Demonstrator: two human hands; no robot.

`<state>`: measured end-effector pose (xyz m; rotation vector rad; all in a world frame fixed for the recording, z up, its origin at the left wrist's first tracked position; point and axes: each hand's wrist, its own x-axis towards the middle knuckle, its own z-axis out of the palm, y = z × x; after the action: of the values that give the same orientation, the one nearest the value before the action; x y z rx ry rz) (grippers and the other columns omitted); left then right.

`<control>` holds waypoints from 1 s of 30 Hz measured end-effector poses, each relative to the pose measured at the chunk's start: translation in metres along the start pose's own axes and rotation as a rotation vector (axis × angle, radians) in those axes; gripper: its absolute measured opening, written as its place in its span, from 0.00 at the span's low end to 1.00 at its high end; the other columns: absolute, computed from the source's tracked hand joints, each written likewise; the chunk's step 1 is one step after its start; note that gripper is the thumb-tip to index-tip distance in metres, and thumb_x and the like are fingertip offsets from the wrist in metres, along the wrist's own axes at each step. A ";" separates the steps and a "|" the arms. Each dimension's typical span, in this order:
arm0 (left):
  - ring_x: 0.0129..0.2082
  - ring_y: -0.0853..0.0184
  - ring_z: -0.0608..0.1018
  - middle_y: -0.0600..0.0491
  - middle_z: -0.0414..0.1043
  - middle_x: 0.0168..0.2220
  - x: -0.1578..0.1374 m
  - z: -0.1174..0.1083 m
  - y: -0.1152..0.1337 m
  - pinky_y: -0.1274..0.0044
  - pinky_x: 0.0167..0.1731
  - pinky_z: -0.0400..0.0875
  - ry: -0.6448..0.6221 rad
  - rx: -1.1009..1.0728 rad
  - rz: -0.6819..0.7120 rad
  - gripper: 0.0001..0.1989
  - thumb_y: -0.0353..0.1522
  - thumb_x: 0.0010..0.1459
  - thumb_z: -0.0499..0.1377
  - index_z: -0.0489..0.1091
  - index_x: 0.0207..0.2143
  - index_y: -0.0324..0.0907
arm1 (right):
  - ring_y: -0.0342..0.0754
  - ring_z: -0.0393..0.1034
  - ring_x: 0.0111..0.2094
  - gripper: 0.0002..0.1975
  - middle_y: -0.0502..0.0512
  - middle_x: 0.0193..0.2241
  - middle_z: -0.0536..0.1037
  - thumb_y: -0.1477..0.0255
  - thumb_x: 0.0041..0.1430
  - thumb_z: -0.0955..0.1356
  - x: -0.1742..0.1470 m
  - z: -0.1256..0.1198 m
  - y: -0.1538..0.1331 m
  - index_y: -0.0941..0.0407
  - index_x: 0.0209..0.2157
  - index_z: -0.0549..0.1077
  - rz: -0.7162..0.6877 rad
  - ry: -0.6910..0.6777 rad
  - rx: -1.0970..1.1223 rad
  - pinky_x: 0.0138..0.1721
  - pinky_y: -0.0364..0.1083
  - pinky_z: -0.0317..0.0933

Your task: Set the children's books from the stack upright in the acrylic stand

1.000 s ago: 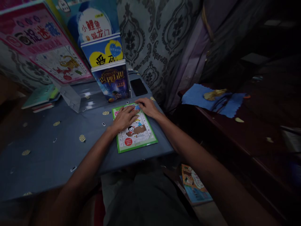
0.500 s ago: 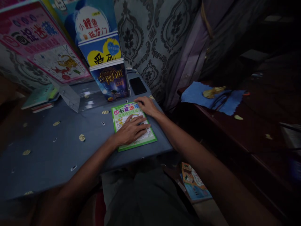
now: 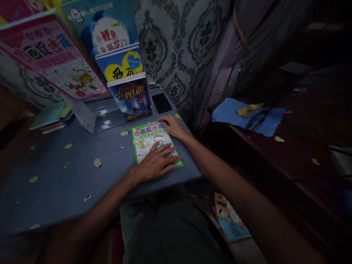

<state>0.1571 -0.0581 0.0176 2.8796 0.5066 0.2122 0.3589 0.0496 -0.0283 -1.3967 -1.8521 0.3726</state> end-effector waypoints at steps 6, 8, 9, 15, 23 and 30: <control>0.69 0.55 0.63 0.48 0.67 0.66 0.000 0.002 0.001 0.51 0.67 0.53 0.004 0.024 -0.009 0.21 0.44 0.73 0.48 0.70 0.61 0.51 | 0.53 0.75 0.49 0.19 0.55 0.46 0.84 0.79 0.60 0.64 0.000 0.000 0.001 0.53 0.48 0.81 -0.005 -0.005 0.002 0.55 0.53 0.67; 0.69 0.55 0.63 0.48 0.66 0.66 -0.001 0.002 0.002 0.51 0.68 0.53 0.009 0.031 -0.013 0.21 0.44 0.73 0.48 0.70 0.61 0.52 | 0.53 0.75 0.49 0.19 0.54 0.46 0.84 0.79 0.60 0.64 -0.001 0.000 0.001 0.53 0.48 0.81 -0.010 -0.007 0.002 0.54 0.54 0.68; 0.69 0.55 0.63 0.48 0.66 0.66 -0.001 0.002 0.003 0.51 0.68 0.52 0.010 0.037 -0.014 0.21 0.44 0.73 0.48 0.69 0.61 0.52 | 0.54 0.75 0.49 0.19 0.54 0.46 0.84 0.79 0.60 0.64 -0.002 0.000 0.001 0.53 0.48 0.81 -0.011 -0.006 0.000 0.54 0.54 0.68; 0.70 0.54 0.62 0.49 0.65 0.66 -0.008 0.002 0.015 0.52 0.68 0.53 0.020 0.077 -0.004 0.20 0.44 0.72 0.50 0.69 0.62 0.54 | 0.55 0.75 0.49 0.20 0.54 0.46 0.84 0.79 0.59 0.64 -0.002 0.000 0.001 0.53 0.49 0.81 -0.033 -0.014 -0.008 0.55 0.56 0.67; 0.69 0.54 0.63 0.49 0.67 0.65 -0.009 0.007 0.017 0.53 0.67 0.56 0.050 0.094 -0.014 0.19 0.42 0.72 0.51 0.71 0.61 0.55 | 0.55 0.75 0.49 0.17 0.57 0.45 0.84 0.77 0.60 0.64 -0.004 -0.004 -0.005 0.54 0.46 0.81 -0.010 -0.028 0.002 0.54 0.55 0.67; 0.68 0.54 0.64 0.49 0.68 0.65 -0.010 0.009 0.015 0.52 0.66 0.57 0.073 0.118 0.008 0.19 0.42 0.72 0.51 0.70 0.61 0.55 | 0.56 0.76 0.52 0.13 0.55 0.48 0.83 0.69 0.65 0.65 -0.007 -0.045 -0.062 0.51 0.46 0.80 -0.078 0.187 0.275 0.56 0.58 0.68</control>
<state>0.1544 -0.0770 0.0111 2.9978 0.5374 0.2993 0.3494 0.0115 0.0377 -1.1299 -1.6291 0.4249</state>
